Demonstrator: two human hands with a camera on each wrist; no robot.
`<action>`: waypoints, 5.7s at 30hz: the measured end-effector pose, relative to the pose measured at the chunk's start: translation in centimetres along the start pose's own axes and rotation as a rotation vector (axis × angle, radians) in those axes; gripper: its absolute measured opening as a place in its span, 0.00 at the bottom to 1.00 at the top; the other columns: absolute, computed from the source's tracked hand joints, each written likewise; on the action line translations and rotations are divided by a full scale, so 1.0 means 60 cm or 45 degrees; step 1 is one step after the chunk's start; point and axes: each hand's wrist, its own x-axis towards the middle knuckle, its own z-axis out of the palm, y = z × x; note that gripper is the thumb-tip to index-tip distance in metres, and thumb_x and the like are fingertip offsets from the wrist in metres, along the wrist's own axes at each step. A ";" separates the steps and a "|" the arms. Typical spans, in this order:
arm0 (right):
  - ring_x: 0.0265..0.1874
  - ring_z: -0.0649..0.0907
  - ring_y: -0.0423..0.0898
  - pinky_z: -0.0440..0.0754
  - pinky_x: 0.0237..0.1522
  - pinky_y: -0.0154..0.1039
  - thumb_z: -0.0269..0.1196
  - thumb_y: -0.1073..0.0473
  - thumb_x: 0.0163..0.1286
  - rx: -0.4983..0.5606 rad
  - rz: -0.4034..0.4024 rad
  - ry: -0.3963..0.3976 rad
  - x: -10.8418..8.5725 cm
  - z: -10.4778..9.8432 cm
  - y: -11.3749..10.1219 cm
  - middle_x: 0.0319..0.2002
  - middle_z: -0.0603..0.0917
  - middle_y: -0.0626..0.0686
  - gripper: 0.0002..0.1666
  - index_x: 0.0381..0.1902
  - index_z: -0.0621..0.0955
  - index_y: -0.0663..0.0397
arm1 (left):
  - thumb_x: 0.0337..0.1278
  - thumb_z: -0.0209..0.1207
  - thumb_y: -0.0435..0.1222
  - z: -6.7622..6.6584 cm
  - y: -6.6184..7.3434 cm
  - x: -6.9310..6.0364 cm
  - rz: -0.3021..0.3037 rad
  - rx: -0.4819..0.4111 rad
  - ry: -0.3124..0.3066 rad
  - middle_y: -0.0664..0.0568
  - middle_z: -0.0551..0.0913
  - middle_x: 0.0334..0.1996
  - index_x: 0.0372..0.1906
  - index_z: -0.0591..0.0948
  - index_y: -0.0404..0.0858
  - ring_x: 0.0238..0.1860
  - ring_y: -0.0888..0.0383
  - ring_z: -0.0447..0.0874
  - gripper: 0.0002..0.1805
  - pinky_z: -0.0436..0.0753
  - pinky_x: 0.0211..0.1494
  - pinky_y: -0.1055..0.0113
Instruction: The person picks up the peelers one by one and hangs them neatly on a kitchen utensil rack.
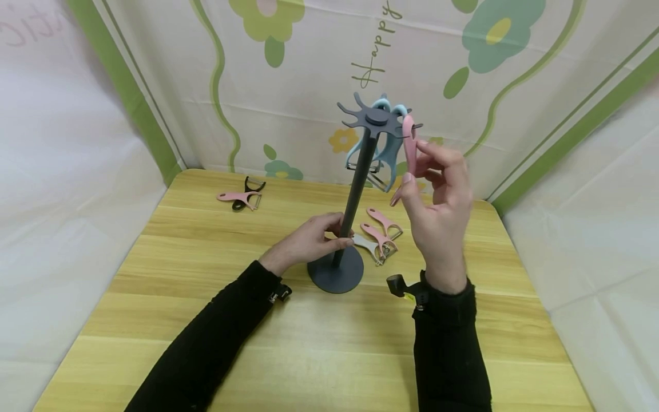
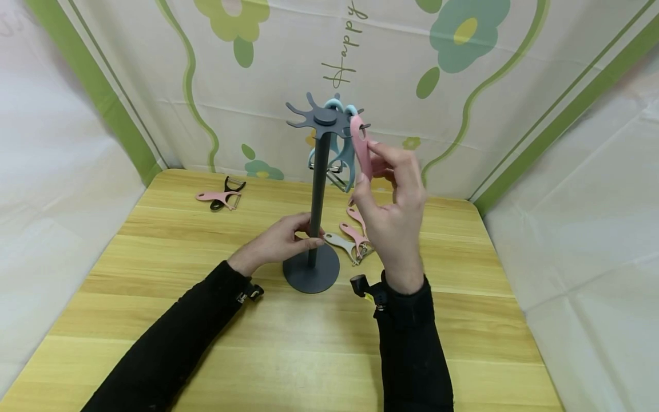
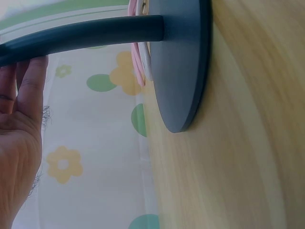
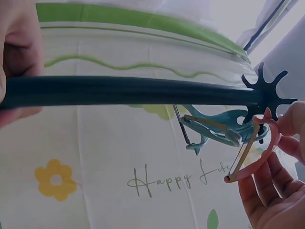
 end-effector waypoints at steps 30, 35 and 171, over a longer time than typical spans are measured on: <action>0.59 0.91 0.47 0.93 0.63 0.32 0.68 0.68 0.82 0.154 0.223 -0.050 -0.010 -0.007 -0.014 0.58 0.90 0.49 0.21 0.69 0.86 0.65 | 0.91 0.67 0.40 0.012 -0.004 -0.003 0.239 0.216 0.187 0.48 0.90 0.51 0.60 0.87 0.41 0.53 0.56 0.94 0.08 0.98 0.56 0.63; 0.59 0.91 0.45 0.92 0.63 0.31 0.66 0.68 0.84 0.060 0.225 -0.055 -0.005 -0.015 0.001 0.57 0.90 0.45 0.19 0.68 0.87 0.67 | 0.89 0.68 0.37 0.009 -0.014 -0.003 0.235 0.236 0.317 0.46 0.90 0.51 0.60 0.87 0.39 0.54 0.52 0.94 0.08 0.99 0.58 0.61; 0.60 0.77 0.63 0.75 0.67 0.53 0.69 0.67 0.76 -0.757 0.365 -0.300 0.004 -0.030 0.150 0.57 0.82 0.66 0.20 0.63 0.81 0.66 | 0.93 0.64 0.38 -0.012 -0.019 0.003 0.055 0.404 0.430 0.40 0.87 0.60 0.68 0.82 0.34 0.62 0.44 0.92 0.14 0.97 0.65 0.48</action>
